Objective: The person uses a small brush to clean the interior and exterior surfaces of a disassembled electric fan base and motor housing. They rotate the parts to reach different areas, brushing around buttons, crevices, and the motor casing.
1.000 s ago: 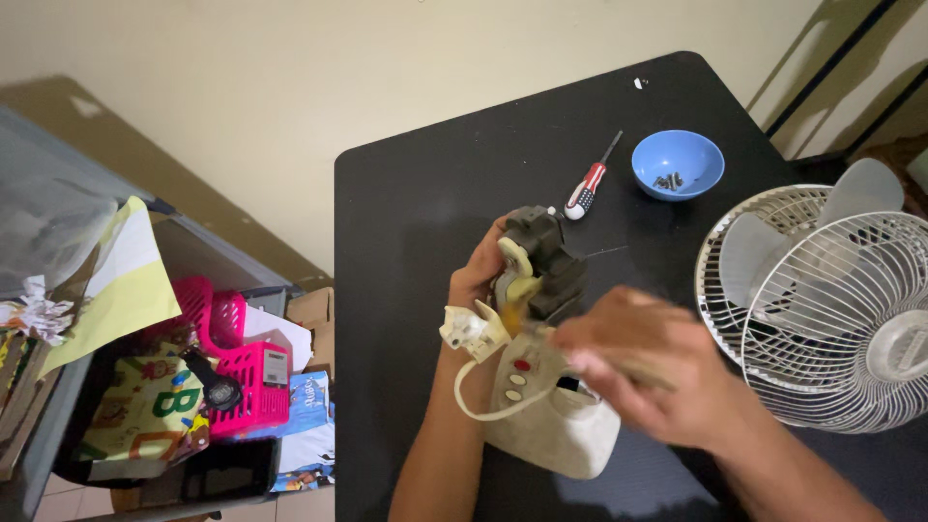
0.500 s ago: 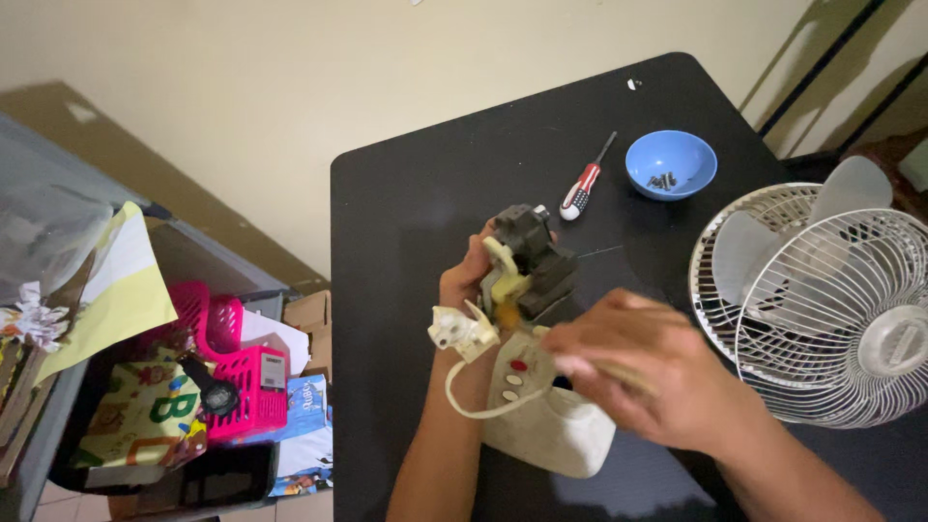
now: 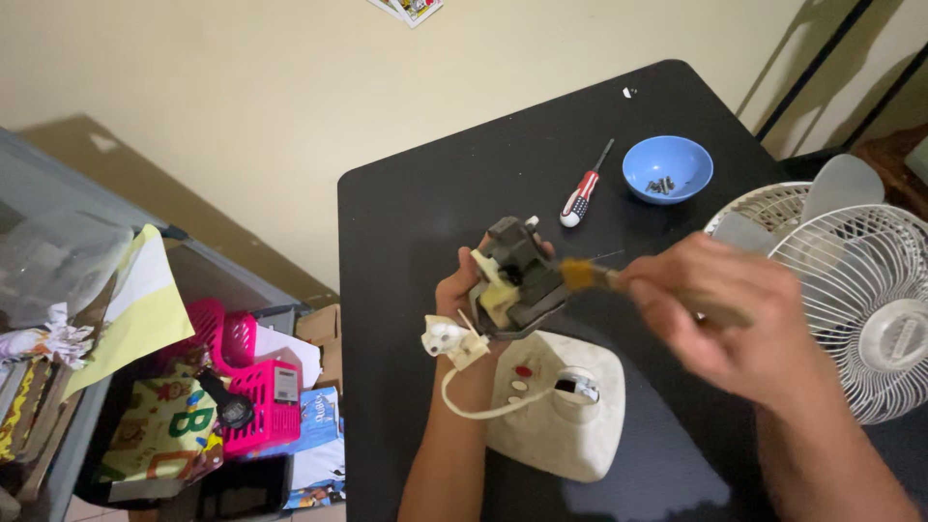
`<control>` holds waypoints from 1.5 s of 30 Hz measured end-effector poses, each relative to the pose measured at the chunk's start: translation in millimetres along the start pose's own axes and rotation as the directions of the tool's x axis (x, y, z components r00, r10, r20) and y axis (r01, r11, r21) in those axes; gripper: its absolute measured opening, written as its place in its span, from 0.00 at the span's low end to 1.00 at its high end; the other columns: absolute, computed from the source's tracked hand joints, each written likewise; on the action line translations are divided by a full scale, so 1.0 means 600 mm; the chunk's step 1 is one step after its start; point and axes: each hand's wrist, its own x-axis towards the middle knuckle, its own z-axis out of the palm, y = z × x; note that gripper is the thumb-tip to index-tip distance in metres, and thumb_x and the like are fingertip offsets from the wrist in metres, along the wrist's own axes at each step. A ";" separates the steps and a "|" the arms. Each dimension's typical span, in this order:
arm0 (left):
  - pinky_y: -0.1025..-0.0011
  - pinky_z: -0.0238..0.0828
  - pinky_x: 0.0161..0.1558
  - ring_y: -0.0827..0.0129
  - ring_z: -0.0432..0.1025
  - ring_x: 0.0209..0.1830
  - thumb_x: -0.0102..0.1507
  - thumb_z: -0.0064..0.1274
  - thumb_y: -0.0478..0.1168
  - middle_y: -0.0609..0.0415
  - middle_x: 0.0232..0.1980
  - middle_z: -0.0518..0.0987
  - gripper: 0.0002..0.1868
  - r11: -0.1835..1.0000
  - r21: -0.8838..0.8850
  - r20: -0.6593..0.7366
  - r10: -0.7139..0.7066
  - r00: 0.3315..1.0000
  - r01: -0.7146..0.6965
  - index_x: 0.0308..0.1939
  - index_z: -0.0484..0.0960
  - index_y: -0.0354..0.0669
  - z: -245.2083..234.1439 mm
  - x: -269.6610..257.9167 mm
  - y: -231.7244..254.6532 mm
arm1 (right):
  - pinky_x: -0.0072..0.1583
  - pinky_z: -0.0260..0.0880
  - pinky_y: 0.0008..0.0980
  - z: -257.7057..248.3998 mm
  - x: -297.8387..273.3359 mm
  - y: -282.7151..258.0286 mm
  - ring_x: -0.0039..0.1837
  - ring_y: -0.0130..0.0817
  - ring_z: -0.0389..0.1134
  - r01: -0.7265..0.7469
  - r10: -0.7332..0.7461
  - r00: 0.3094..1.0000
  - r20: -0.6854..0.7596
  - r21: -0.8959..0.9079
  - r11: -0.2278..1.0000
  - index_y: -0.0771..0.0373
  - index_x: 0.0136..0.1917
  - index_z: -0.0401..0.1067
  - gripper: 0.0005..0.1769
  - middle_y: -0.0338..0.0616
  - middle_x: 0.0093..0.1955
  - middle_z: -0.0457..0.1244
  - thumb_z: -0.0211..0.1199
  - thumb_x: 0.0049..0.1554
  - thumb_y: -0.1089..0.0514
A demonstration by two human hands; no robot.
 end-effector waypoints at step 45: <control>0.61 0.67 0.70 0.61 0.74 0.63 0.55 0.75 0.52 0.47 0.59 0.80 0.40 0.612 0.763 -0.124 -0.175 0.977 0.207 0.63 0.75 0.36 0.061 0.002 0.006 | 0.38 0.67 0.27 0.013 -0.042 -0.005 0.36 0.27 0.69 -0.077 0.078 0.992 -0.103 0.014 0.997 0.67 0.45 0.75 0.05 0.44 0.39 0.69 0.67 0.54 0.68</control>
